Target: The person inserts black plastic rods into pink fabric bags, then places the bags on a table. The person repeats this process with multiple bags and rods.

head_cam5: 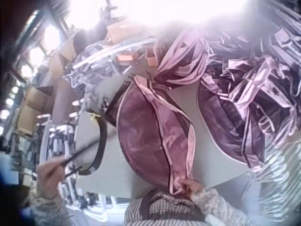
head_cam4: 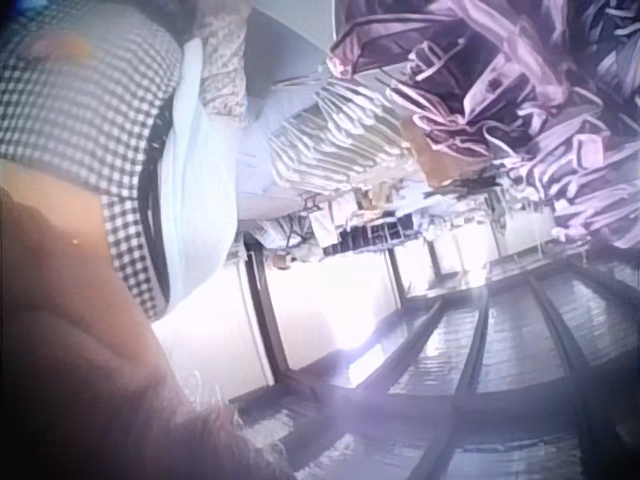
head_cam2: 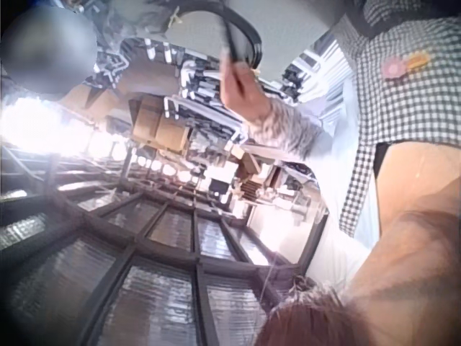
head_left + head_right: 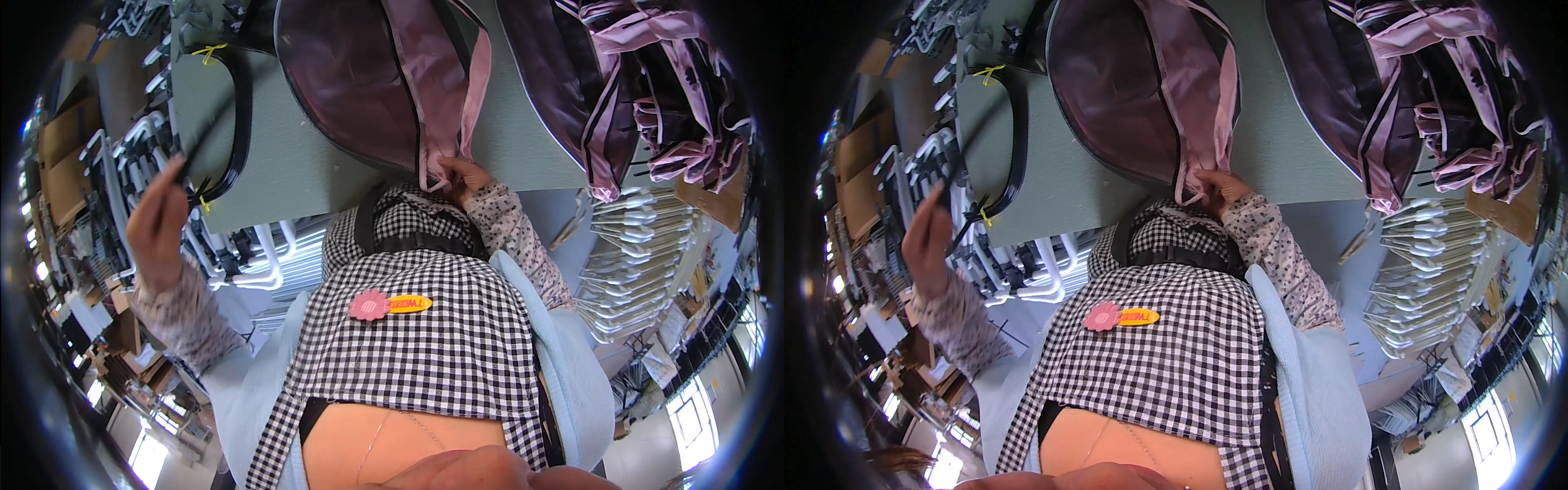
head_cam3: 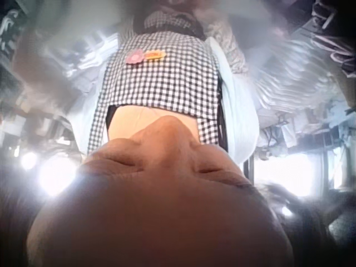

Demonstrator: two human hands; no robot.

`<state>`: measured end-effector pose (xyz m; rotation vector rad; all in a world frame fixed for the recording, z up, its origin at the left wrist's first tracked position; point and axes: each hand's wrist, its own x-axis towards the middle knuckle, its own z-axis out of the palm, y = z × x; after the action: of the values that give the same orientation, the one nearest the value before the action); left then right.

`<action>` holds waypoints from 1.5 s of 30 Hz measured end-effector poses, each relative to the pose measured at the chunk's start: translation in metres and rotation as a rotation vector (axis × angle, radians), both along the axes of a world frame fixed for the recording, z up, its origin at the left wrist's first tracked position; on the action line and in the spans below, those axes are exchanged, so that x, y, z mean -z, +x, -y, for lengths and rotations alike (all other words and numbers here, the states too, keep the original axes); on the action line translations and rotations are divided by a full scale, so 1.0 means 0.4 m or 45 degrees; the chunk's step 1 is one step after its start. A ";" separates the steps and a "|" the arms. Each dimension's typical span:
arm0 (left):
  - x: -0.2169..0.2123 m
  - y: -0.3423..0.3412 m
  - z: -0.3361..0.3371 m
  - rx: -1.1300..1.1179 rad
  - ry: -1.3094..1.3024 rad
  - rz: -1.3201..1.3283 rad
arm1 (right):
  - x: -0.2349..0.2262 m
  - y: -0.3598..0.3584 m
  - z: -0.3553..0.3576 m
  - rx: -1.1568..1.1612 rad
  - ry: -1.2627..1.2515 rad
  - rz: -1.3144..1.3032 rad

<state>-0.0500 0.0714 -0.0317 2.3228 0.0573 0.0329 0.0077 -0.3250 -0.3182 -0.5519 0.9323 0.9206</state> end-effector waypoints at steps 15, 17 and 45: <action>-0.258 0.101 0.470 1.004 0.780 -0.383 | 0.100 -0.005 -0.022 0.004 -0.247 0.424; -0.250 0.107 0.497 1.026 0.848 -0.371 | 0.076 -0.004 -0.034 0.034 -0.263 0.497; -0.011 0.129 0.589 0.904 1.723 0.117 | -0.283 -0.040 -0.112 -0.083 -0.371 1.415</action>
<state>0.0014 -0.1643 -0.0272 3.4914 -1.1602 -0.2549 -0.0081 -0.2802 -0.2049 -1.1791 0.0236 0.3964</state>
